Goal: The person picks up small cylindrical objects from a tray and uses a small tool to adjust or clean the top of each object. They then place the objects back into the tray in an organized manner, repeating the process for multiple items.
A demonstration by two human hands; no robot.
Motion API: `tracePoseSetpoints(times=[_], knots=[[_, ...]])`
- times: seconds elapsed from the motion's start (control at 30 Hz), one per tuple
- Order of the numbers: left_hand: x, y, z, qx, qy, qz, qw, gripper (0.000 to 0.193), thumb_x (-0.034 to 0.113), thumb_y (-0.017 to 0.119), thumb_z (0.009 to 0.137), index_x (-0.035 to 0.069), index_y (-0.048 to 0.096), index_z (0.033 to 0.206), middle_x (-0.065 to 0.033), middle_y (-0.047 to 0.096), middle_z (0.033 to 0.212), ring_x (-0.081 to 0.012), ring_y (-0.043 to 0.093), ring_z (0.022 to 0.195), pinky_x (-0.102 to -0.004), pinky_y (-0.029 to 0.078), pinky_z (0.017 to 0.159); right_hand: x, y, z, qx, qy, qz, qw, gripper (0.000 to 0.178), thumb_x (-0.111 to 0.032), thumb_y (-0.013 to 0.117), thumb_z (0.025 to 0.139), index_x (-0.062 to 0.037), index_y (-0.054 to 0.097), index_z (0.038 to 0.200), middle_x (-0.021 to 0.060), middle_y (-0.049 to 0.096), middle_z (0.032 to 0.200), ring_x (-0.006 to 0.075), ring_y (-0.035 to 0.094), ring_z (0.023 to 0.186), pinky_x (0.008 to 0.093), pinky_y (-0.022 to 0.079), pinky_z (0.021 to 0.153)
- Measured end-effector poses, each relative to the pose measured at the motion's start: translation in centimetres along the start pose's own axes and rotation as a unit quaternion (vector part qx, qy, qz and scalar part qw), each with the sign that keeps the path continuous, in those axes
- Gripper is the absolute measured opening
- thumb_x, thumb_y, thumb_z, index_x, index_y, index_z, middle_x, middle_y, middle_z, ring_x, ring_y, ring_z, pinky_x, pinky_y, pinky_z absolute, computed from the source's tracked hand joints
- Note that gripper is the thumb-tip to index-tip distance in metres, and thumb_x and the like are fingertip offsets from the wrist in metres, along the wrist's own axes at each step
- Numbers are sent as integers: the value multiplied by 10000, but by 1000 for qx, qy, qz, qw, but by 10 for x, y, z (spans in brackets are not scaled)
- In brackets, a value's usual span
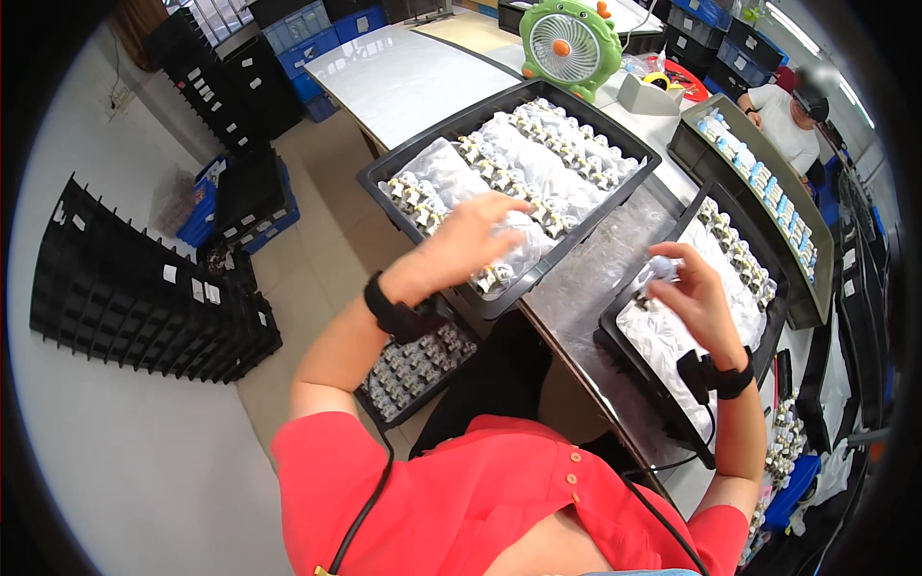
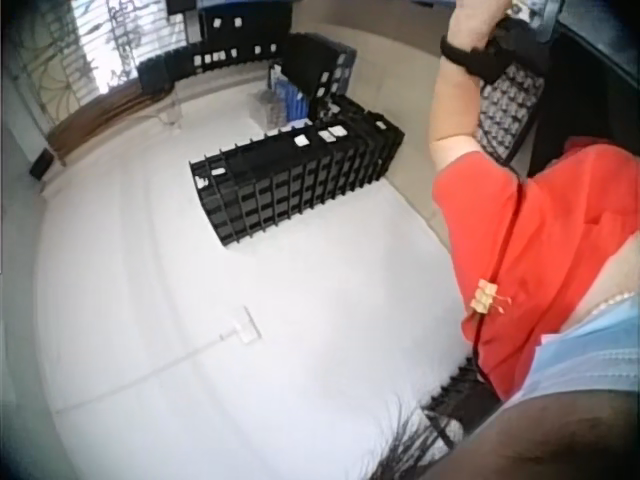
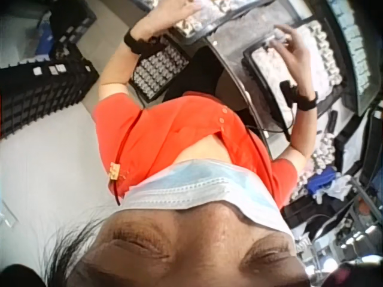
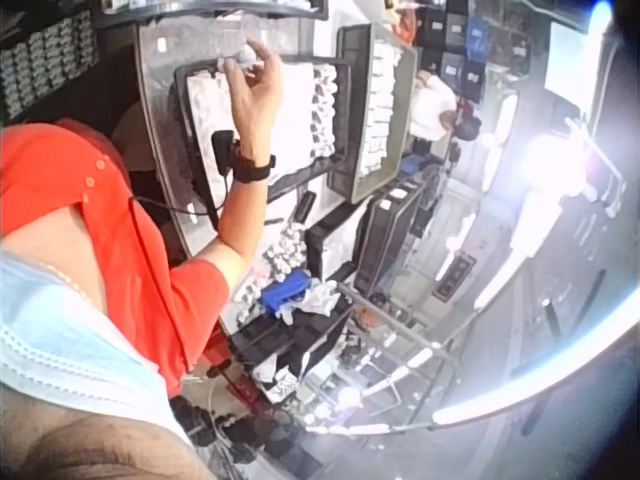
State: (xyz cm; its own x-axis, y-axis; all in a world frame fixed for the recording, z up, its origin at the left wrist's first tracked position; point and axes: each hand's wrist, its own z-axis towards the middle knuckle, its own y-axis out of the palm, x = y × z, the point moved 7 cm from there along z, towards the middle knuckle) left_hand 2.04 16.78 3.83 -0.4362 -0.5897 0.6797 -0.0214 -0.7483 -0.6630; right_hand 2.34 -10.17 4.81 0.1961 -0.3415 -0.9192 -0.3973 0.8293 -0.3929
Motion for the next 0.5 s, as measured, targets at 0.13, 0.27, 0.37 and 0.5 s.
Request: tracePoseSetpoints(times=[0.13, 0.27, 0.37, 0.5], knots=[[-61, -34, -16, -6, -68, 174, 982, 407, 218, 647, 803, 40, 558, 1158, -191, 485, 1269, -344, 489, 1146, -380, 390, 966, 31, -43, -1, 55, 9, 5, 998, 359, -82, 613, 825, -19, 523, 1167, 21, 583, 930, 63, 550, 770, 212, 449, 705], [-84, -39, 4, -25, -108, 227, 968, 526, 311, 634, 812, 50, 495, 1246, -249, 399, 1336, -365, 400, 1236, -382, 336, 1022, 72, -57, 1, 102, 43, 65, 992, 375, -143, 631, 826, -30, 532, 1169, 15, 587, 917, 60, 545, 747, 217, 443, 693], [-107, -23, 27, -130, -129, 275, 944, 708, 413, 648, 782, 68, 383, 1340, -273, 311, 1380, -408, 356, 1254, -413, 311, 1037, 96, -59, 1, 102, 58, 64, 991, 373, -150, 633, 827, -35, 536, 1168, 28, 571, 949, 67, 550, 739, 221, 448, 684], [-131, -10, 36, -257, -199, 288, 901, 986, 519, 690, 696, 93, 186, 1428, -320, 238, 1391, -432, 327, 1263, -424, 300, 1042, 104, -61, -3, 98, 64, 43, 992, 367, -143, 627, 828, -23, 539, 1163, 62, 499, 1038, 96, 578, 757, 225, 465, 667]])
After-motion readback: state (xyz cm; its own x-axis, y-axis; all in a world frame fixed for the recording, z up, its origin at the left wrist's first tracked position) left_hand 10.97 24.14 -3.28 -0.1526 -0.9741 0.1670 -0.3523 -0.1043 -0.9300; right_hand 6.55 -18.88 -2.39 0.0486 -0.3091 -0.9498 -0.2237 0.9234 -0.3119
